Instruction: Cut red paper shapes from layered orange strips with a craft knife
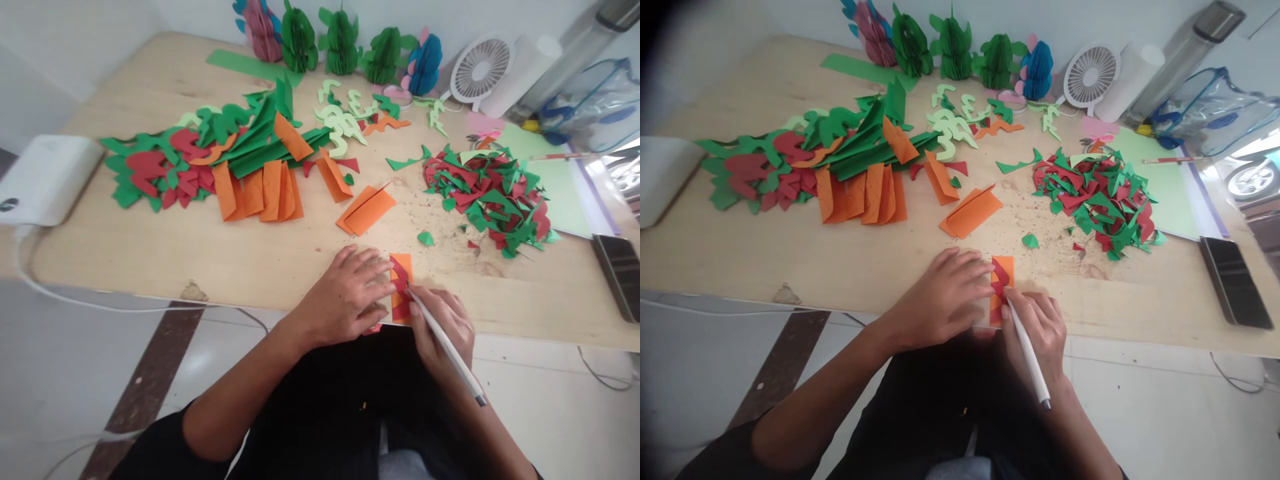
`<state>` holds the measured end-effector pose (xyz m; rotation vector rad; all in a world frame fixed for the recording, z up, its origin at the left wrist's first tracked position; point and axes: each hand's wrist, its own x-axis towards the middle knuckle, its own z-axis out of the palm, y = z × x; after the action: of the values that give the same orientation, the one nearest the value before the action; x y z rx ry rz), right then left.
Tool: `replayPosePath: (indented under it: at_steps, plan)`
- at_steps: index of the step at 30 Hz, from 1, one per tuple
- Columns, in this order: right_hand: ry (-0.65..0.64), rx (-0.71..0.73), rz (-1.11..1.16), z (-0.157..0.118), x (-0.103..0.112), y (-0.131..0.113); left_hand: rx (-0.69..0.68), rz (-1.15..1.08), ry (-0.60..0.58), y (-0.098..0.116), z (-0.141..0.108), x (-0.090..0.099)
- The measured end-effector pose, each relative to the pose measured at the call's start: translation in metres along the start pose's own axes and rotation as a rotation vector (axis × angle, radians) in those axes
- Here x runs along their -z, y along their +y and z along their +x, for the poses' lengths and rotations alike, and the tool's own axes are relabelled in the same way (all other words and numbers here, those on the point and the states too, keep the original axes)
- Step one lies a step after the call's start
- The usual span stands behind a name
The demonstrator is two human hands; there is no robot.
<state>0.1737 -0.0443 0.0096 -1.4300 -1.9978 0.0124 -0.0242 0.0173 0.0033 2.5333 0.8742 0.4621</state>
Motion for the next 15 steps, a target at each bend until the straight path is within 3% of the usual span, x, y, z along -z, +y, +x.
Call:
replayPosePath:
  at_steps: [15]
  plan:
    - [0.015,0.023,-0.022,-0.0100,-0.0040,0.0028,-0.011,0.018,0.020,-0.0005,0.0003,-0.0028]
